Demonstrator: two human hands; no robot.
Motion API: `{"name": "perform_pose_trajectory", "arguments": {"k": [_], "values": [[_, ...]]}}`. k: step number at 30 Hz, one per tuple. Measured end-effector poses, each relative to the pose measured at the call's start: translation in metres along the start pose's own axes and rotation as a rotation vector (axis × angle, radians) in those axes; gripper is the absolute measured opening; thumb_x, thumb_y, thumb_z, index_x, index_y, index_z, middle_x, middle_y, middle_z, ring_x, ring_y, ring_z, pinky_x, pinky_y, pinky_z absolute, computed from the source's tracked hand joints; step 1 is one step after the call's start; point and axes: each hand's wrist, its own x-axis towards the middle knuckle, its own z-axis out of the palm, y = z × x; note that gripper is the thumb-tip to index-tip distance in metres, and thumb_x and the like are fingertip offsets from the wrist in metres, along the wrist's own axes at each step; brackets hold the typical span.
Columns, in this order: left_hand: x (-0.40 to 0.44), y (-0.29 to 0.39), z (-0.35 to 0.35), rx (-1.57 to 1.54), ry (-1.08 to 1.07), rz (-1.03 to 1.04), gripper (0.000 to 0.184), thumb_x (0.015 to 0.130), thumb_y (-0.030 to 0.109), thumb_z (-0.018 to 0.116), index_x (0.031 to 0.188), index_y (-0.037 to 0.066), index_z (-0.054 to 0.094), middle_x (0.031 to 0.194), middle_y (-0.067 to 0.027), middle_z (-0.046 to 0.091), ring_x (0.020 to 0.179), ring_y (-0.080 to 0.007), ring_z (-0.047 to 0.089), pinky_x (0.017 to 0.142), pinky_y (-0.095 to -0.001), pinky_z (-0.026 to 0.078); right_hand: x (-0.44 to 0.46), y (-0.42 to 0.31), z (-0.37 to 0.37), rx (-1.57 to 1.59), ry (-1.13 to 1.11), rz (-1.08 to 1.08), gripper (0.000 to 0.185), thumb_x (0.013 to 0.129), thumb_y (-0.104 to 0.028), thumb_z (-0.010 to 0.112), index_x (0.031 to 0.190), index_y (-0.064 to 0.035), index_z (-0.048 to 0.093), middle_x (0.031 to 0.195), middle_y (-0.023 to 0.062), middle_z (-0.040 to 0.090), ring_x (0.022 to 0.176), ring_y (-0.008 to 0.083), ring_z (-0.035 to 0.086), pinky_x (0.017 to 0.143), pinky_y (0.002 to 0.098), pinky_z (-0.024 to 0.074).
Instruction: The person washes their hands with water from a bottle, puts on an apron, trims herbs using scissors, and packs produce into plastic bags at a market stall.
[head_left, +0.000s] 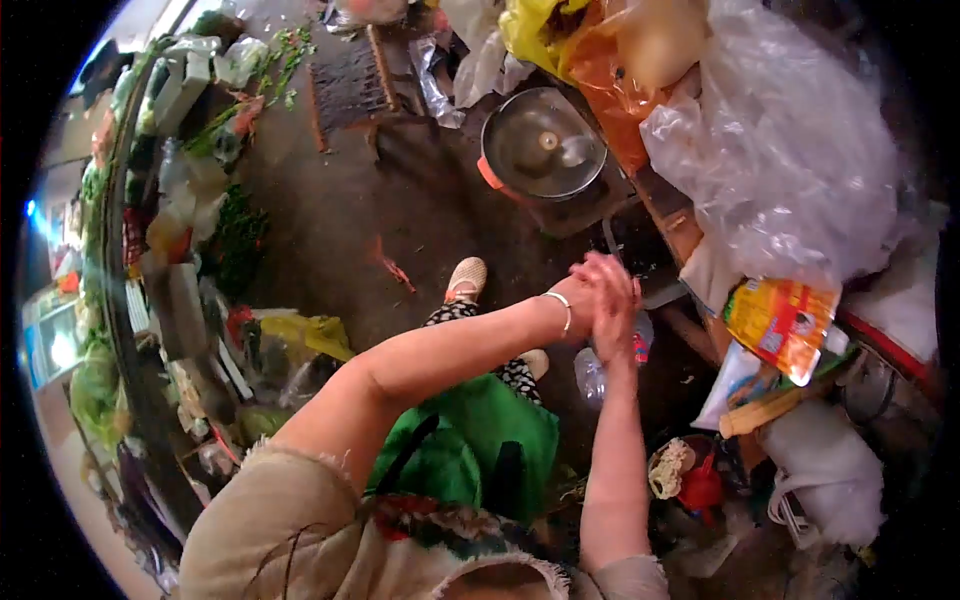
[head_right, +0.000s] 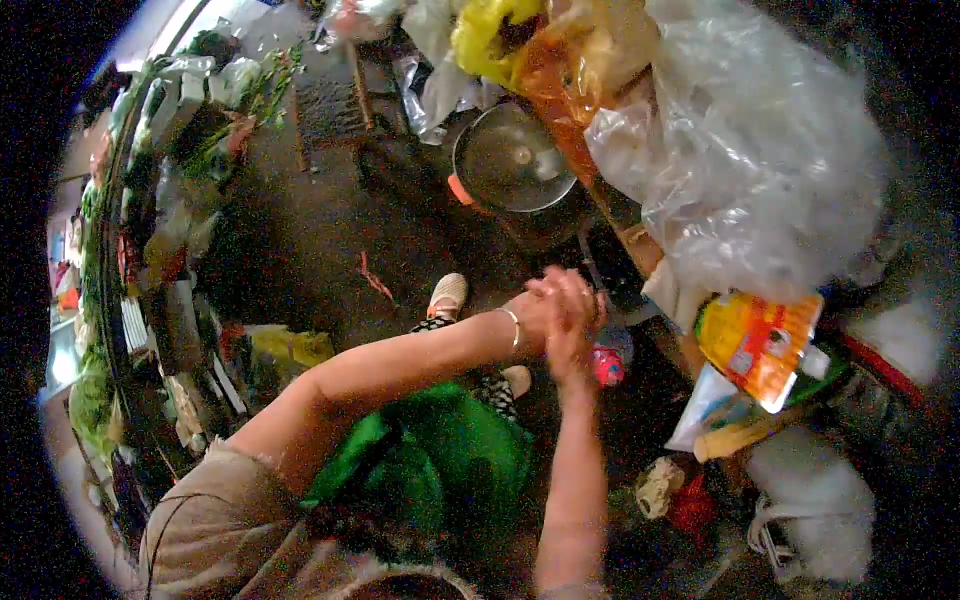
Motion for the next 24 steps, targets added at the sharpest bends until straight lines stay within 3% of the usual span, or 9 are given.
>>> {"name": "perform_pose_trajectory", "arguments": {"k": [4, 6, 8, 11, 16, 18, 20, 23, 24], "values": [[-0.048, 0.044, -0.057, -0.574, 0.286, -0.07, 0.055, 0.076, 0.015, 0.065, 0.128, 0.009, 0.049, 0.125, -0.0173, 0.053, 0.114, -0.0331, 0.053, 0.089, -0.0425, 0.049, -0.017, 0.033, -0.025, 0.927, -0.047, 0.548, 0.038, 0.098, -0.029, 0.043, 0.126, -0.0068, 0.055, 0.135, 0.0108, 0.048, 0.124, 0.0241, 0.046, 0.104, 0.0354, 0.0357], [-0.06, 0.077, -0.055, -0.802, 0.503, 0.077, 0.059, 0.077, 0.018, 0.07, 0.129, 0.005, 0.046, 0.118, -0.0177, 0.056, 0.106, -0.0365, 0.056, 0.087, -0.0431, 0.049, -0.041, 0.018, -0.022, 0.909, 0.045, 0.342, 0.046, 0.096, -0.03, 0.048, 0.134, -0.005, 0.043, 0.137, 0.0106, 0.045, 0.125, 0.0243, 0.045, 0.102, 0.0383, 0.0388], [-0.076, 0.119, -0.063, -0.893, 0.456, 0.115, 0.046, 0.082, 0.022, 0.067, 0.121, 0.002, 0.052, 0.12, -0.0187, 0.054, 0.112, -0.0381, 0.052, 0.094, -0.046, 0.044, -0.028, 0.002, -0.035, 1.201, -0.155, 0.896, 0.059, 0.09, -0.044, 0.053, 0.138, -0.0108, 0.04, 0.141, 0.0176, 0.037, 0.128, 0.0298, 0.036, 0.096, 0.0507, 0.0403], [-0.11, 0.177, -0.095, -0.854, 0.556, 0.138, 0.055, 0.088, 0.038, 0.059, 0.126, 0.0, 0.049, 0.133, -0.0245, 0.044, 0.128, -0.0417, 0.038, 0.105, -0.0525, 0.032, -0.053, -0.012, -0.029, 1.224, -0.007, 0.716, 0.064, 0.09, -0.038, 0.054, 0.142, -0.0072, 0.031, 0.143, 0.0261, 0.029, 0.13, 0.035, 0.035, 0.08, 0.0479, 0.0521], [-0.151, 0.214, -0.185, -1.353, 0.434, 0.527, 0.049, 0.096, 0.036, 0.042, 0.129, 0.0, 0.047, 0.134, -0.0198, 0.045, 0.128, -0.036, 0.04, 0.108, -0.0492, 0.027, -0.014, 0.007, 0.014, 1.185, 0.002, 1.569, 0.058, 0.09, -0.029, 0.051, 0.142, -0.0152, 0.029, 0.147, 0.0125, 0.03, 0.134, 0.0274, 0.031, 0.095, 0.0709, 0.0236], [-0.158, 0.209, -0.183, -1.298, 0.23, 0.498, 0.043, 0.095, 0.034, 0.042, 0.121, 0.001, 0.051, 0.128, -0.0187, 0.049, 0.123, -0.0353, 0.044, 0.108, -0.0497, 0.028, -0.019, -0.002, 0.024, 1.159, -0.007, 1.579, 0.056, 0.089, -0.027, 0.053, 0.14, -0.017, 0.032, 0.147, 0.0124, 0.029, 0.133, 0.028, 0.032, 0.093, 0.0701, 0.0274], [-0.152, 0.192, -0.165, -1.025, 0.495, 0.421, 0.029, 0.092, 0.028, 0.043, 0.101, 0.004, 0.056, 0.108, -0.0153, 0.057, 0.108, -0.0342, 0.052, 0.103, -0.0523, 0.033, -0.018, -0.006, 0.042, 1.136, -0.115, 1.538, 0.056, 0.088, -0.028, 0.054, 0.139, -0.0179, 0.034, 0.147, 0.0127, 0.027, 0.131, 0.0296, 0.034, 0.091, 0.0706, 0.0294], [-0.138, 0.13, -0.125, -0.817, 0.546, 0.402, 0.026, 0.092, 0.023, 0.043, 0.104, 0.004, 0.057, 0.106, -0.0157, 0.058, 0.105, -0.0323, 0.054, 0.095, -0.0492, 0.041, -0.062, -0.031, 0.047, 1.096, -0.336, 1.039, 0.059, 0.083, -0.034, 0.06, 0.136, -0.016, 0.039, 0.141, 0.0141, 0.036, 0.126, 0.0318, 0.039, 0.092, 0.0539, 0.0402], [-0.126, 0.097, -0.098, -0.671, 0.116, 0.147, 0.029, 0.09, 0.028, 0.048, 0.106, 0.005, 0.058, 0.108, -0.0141, 0.059, 0.103, -0.0312, 0.055, 0.091, -0.047, 0.043, -0.07, -0.036, 0.052, 0.85, -0.388, 0.838, 0.059, 0.081, -0.032, 0.062, 0.134, -0.0161, 0.041, 0.14, 0.0138, 0.037, 0.126, 0.0318, 0.039, 0.094, 0.0516, 0.0399]]}}
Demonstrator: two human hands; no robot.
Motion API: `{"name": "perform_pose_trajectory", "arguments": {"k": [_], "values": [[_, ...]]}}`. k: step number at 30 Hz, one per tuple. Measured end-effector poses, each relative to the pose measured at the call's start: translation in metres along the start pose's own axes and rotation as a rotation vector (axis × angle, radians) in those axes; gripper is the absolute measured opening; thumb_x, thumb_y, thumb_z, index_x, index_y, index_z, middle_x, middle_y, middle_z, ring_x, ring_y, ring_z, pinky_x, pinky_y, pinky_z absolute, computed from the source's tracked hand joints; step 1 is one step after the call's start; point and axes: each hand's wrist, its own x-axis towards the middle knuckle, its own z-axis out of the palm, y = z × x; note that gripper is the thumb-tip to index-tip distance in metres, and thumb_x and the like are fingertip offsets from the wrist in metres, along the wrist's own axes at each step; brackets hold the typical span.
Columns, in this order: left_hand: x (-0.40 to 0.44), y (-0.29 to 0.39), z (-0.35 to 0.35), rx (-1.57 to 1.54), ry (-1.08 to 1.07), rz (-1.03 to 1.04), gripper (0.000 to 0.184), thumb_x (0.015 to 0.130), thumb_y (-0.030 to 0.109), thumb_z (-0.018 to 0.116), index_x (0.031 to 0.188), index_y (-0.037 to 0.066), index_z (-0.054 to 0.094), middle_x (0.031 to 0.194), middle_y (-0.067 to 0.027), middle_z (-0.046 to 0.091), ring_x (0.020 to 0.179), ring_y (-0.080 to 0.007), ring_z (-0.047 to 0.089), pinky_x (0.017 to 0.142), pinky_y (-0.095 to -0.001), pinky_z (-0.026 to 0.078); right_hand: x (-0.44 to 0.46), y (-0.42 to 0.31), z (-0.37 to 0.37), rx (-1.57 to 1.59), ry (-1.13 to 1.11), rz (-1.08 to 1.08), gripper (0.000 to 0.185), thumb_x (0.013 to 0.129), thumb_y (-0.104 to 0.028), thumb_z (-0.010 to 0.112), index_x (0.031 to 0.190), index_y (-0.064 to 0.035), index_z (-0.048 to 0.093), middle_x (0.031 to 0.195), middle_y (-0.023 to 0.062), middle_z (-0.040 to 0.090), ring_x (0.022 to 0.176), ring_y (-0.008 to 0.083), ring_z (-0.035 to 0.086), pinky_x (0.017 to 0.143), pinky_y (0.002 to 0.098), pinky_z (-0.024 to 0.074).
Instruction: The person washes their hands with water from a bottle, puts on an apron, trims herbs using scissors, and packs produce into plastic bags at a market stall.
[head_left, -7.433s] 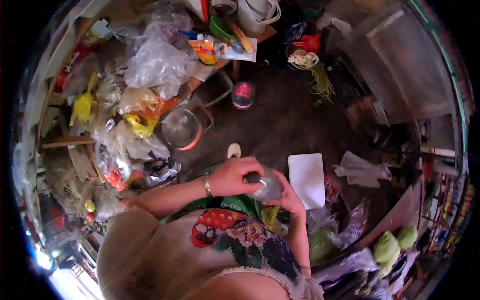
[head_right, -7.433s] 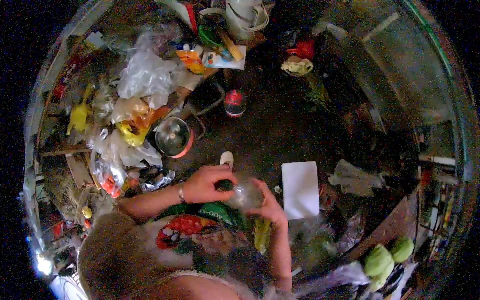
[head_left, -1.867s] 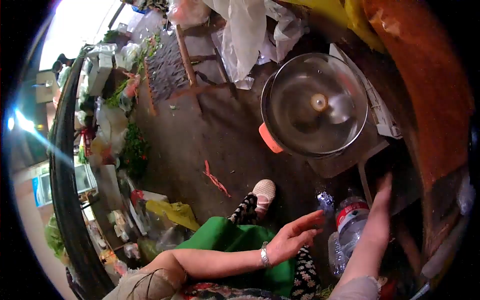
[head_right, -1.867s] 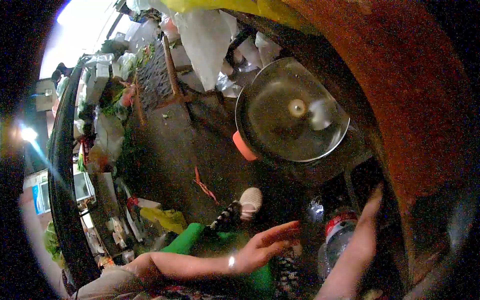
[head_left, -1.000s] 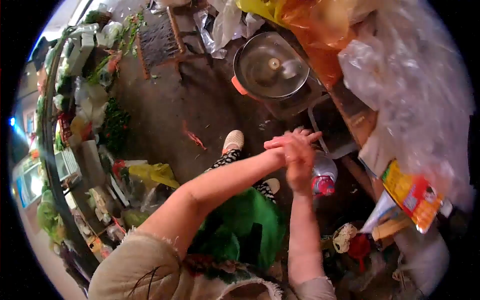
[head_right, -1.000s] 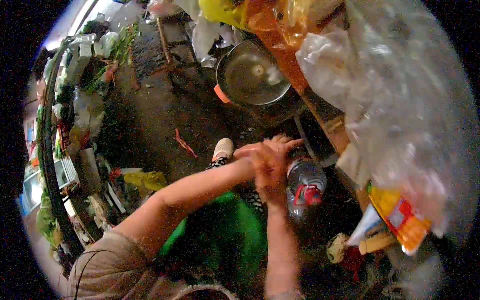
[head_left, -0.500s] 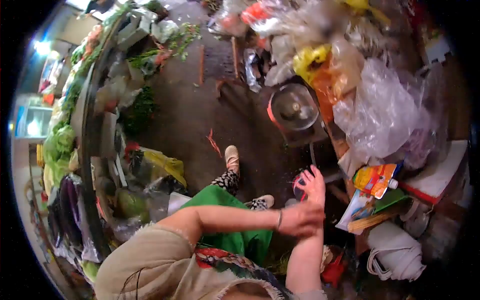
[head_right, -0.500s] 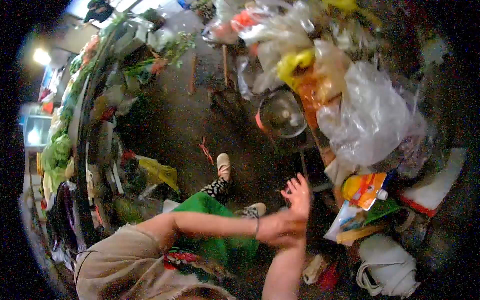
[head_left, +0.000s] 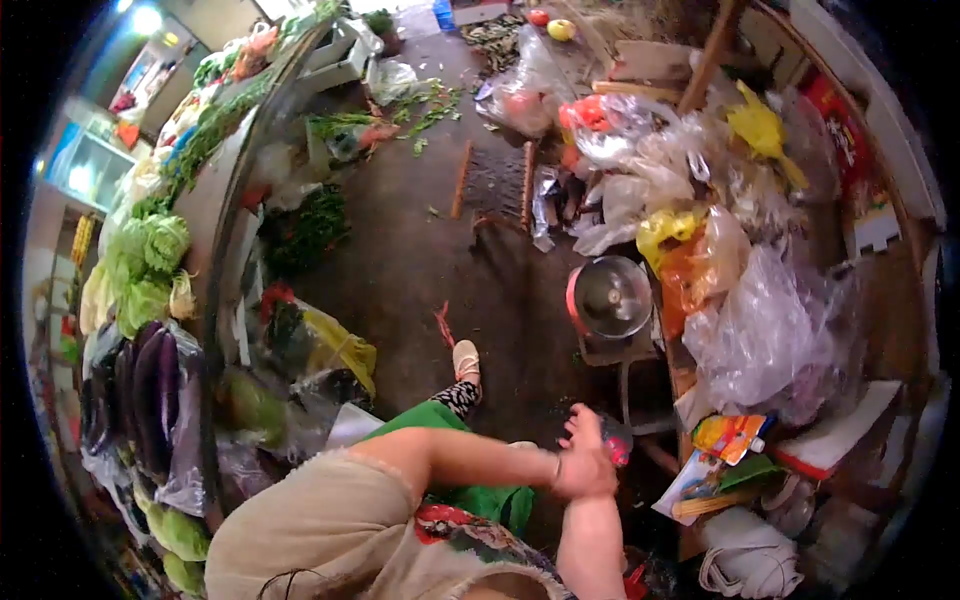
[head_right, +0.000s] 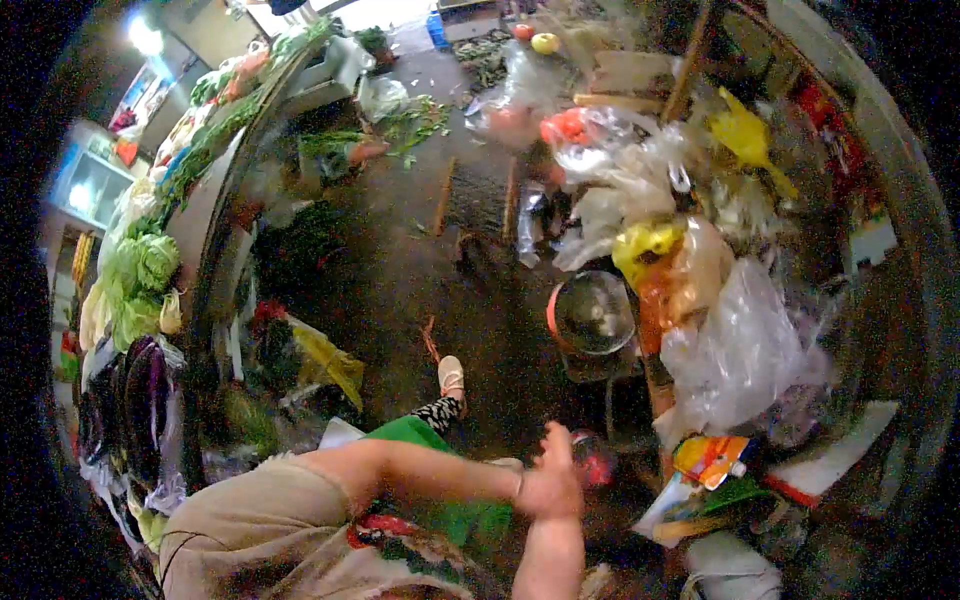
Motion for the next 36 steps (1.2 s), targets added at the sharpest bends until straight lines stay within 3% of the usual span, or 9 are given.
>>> {"name": "perform_pose_trajectory", "arguments": {"k": [5, 8, 13, 15, 18, 21, 27, 30, 36], "values": [[-0.027, 0.008, -0.092, 0.732, -0.031, -0.59, 0.051, 0.075, 0.041, 0.068, 0.124, 0.033, 0.056, 0.137, -0.0023, 0.046, 0.13, -0.03, 0.037, 0.1, -0.0615, 0.031, -0.006, 0.022, 0.036, -1.479, 0.23, -0.39, 0.06, 0.072, -0.025, 0.069, 0.128, -0.0162, 0.049, 0.137, 0.0125, 0.042, 0.127, 0.0319, 0.04, 0.101, 0.0447, 0.0377], [-0.032, 0.097, -0.172, -0.239, -0.199, -0.544, 0.05, 0.075, 0.047, 0.067, 0.121, 0.029, 0.06, 0.129, -0.0058, 0.052, 0.127, -0.0331, 0.04, 0.092, -0.0733, 0.027, -0.012, -0.022, 0.097, -1.571, 0.163, 0.12, 0.051, 0.078, -0.026, 0.061, 0.127, -0.0147, 0.052, 0.135, 0.0127, 0.044, 0.127, 0.0315, 0.041, 0.103, 0.0516, 0.0344], [-0.045, 0.125, -0.169, -0.668, 0.138, 0.781, 0.032, 0.094, 0.014, 0.049, 0.119, -0.006, 0.056, 0.112, -0.0217, 0.062, 0.084, -0.0292, 0.062, 0.072, -0.0358, 0.049, -0.009, -0.104, 0.191, -1.728, -0.177, 0.031, 0.04, 0.078, -0.023, 0.054, 0.116, -0.0102, 0.061, 0.124, 0.0144, 0.057, 0.117, 0.0365, 0.052, 0.092, 0.0547, 0.0429], [-0.073, 0.07, -0.168, -0.439, 0.105, 0.418, 0.063, 0.076, 0.051, 0.064, 0.112, 0.0, 0.057, 0.109, -0.0166, 0.064, 0.107, -0.0336, 0.057, 0.092, -0.0405, 0.043, 0.025, -0.104, 0.214, -1.71, -0.322, 0.016, 0.043, 0.078, -0.024, 0.057, 0.118, -0.0094, 0.06, 0.123, 0.0171, 0.057, 0.116, 0.0352, 0.053, 0.095, 0.0498, 0.0433], [-0.133, -0.026, -0.165, -0.973, 0.067, -0.553, 0.045, 0.088, 0.04, 0.054, 0.118, 0.007, 0.058, 0.118, -0.0105, 0.06, 0.109, -0.0298, 0.055, 0.099, -0.044, 0.036, 0.039, -0.112, 0.277, -1.557, -0.514, -0.134, 0.046, 0.076, -0.025, 0.061, 0.117, -0.0042, 0.061, 0.116, 0.0179, 0.063, 0.108, 0.0295, 0.06, 0.097, 0.0387, 0.0447], [-0.235, -0.083, -0.224, 0.058, 0.034, -0.354, 0.045, 0.074, 0.027, 0.068, 0.117, 0.023, 0.057, 0.113, -0.0054, 0.061, 0.111, -0.027, 0.055, 0.09, -0.0527, 0.039, -0.054, -0.201, 0.382, -1.863, -0.146, 0.008, 0.042, 0.078, -0.023, 0.061, 0.116, -0.0043, 0.062, 0.104, 0.0107, 0.067, 0.098, 0.022, 0.062, 0.092, 0.0357, 0.0469], [-0.361, -0.159, -0.211, 0.273, 0.506, -0.7, 0.065, 0.072, 0.035, 0.072, 0.132, 0.027, 0.048, 0.132, -0.0061, 0.05, 0.127, -0.0274, 0.044, 0.094, -0.0602, 0.036, 0.022, -0.174, 0.412, -1.041, -0.585, 0.042, 0.031, 0.086, -0.022, 0.06, 0.113, -0.0061, 0.063, 0.092, 0.0039, 0.064, 0.085, 0.0115, 0.058, 0.074, 0.0268, 0.0482], [-0.447, -0.125, -0.245, -0.093, 0.285, -1.411, 0.038, 0.072, 0.032, 0.064, 0.105, 0.013, 0.067, 0.11, -0.0112, 0.065, 0.105, -0.0313, 0.06, 0.086, -0.0499, 0.048, 0.095, -0.177, 0.332, -1.105, -0.648, -0.125, 0.041, 0.087, -0.024, 0.061, 0.126, -0.0121, 0.056, 0.096, 0.0008, 0.062, 0.083, 0.0123, 0.057, 0.06, 0.027, 0.0463], [-0.524, -0.087, -0.223, -1.1, 1.363, -1.458, 0.049, 0.073, 0.031, 0.071, 0.114, 0.006, 0.063, 0.105, -0.0096, 0.067, 0.083, -0.0188, 0.065, 0.075, -0.0324, 0.053, -0.032, -0.259, 0.241, 0.238, -0.246, 0.347, 0.035, 0.091, -0.024, 0.058, 0.123, -0.0088, 0.054, 0.107, 0.0066, 0.064, 0.099, 0.0198, 0.061, 0.082, 0.0482, 0.0509]]}}
